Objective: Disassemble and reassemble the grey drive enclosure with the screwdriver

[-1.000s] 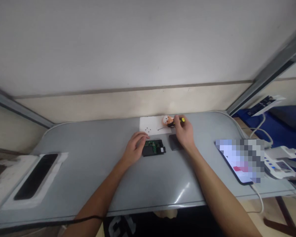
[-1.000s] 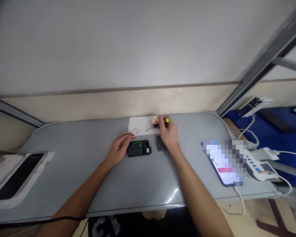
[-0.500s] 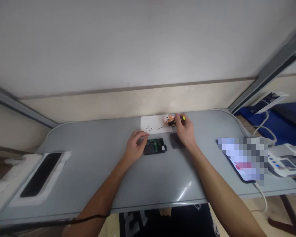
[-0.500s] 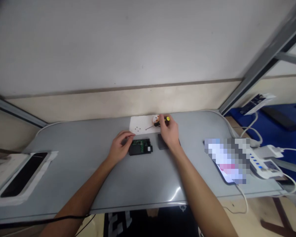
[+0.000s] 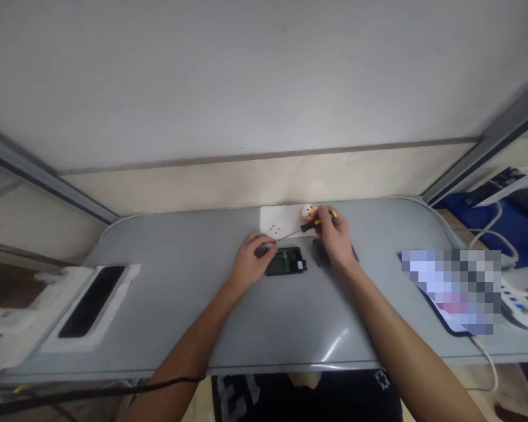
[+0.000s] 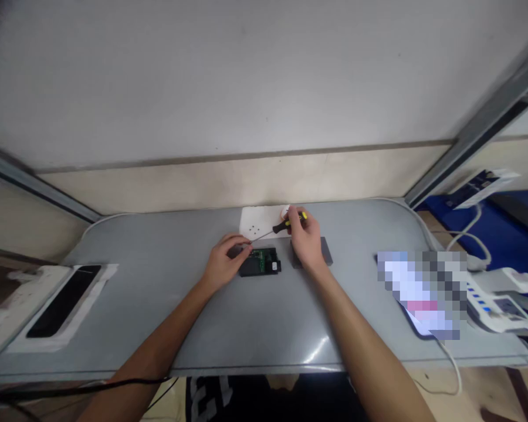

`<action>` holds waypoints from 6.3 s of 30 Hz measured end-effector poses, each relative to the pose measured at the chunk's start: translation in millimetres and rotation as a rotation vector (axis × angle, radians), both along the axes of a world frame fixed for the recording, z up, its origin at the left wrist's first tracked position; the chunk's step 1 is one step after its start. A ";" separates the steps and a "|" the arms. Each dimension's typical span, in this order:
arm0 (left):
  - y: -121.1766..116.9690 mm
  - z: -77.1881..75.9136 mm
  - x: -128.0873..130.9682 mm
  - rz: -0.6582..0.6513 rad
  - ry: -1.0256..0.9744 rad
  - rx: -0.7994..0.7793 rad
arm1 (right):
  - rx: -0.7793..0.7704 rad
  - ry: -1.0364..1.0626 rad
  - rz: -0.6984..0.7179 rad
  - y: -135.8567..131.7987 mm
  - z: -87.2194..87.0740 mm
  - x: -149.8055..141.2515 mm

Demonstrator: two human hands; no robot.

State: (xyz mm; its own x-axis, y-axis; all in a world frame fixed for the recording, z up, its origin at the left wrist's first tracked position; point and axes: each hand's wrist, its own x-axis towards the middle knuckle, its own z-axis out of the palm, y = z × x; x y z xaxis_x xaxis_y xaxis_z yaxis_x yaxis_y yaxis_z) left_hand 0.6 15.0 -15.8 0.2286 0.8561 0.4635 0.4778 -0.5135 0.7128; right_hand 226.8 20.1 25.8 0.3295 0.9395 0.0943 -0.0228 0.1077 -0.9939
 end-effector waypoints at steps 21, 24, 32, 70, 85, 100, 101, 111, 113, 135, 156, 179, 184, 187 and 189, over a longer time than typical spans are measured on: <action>-4.0 9.5 -4.9 -0.014 0.338 0.288 | 0.071 -0.121 0.048 -4.9 5.3 -3.2; -5.8 14.4 -7.5 -0.028 0.366 0.211 | 0.072 -0.164 0.043 -7.0 4.6 -5.2; -1.3 19.8 -18.0 -0.018 0.404 0.025 | 0.032 -0.223 0.067 -8.4 -0.7 -10.4; 4.6 1.5 -12.6 -0.149 0.383 0.022 | 0.161 -0.671 0.154 3.4 21.1 -46.6; 8.0 -0.6 -15.6 -0.157 0.353 0.006 | 0.183 -0.414 0.117 6.3 15.2 -64.3; 4.6 6.1 -15.6 -0.147 0.386 -0.032 | 0.165 -0.441 0.136 7.8 16.6 -61.4; 4.8 5.7 -15.7 -0.148 0.386 -0.034 | 0.176 -0.470 0.154 5.7 19.2 -61.2; 5.9 3.3 -16.2 -0.170 0.376 -0.031 | 0.248 -0.550 0.248 -2.4 21.7 -57.2; 6.0 3.3 -16.3 -0.171 0.382 -0.036 | 0.243 -0.535 0.218 -1.3 20.1 -57.8; 5.5 5.7 -17.7 -0.173 0.376 -0.058 | 0.177 -0.513 0.049 3.9 12.8 -58.9; 4.8 3.6 -18.7 -0.163 0.355 -0.028 | 0.177 -0.496 -0.002 1.2 10.2 -58.3; 5.8 7.8 -13.9 -0.161 0.379 -0.064 | 0.242 -0.506 0.096 1.7 11.9 -52.5; 4.6 6.9 -14.3 -0.174 0.363 -0.063 | 0.285 -0.547 0.127 -0.7 12.5 -53.5; 4.1 6.9 -14.3 -0.181 0.368 -0.055 | 0.303 -0.563 0.103 -1.9 11.6 -53.6; 3.7 6.5 -14.3 -0.177 0.372 -0.053 | 0.300 -0.574 0.095 -2.5 11.6 -53.2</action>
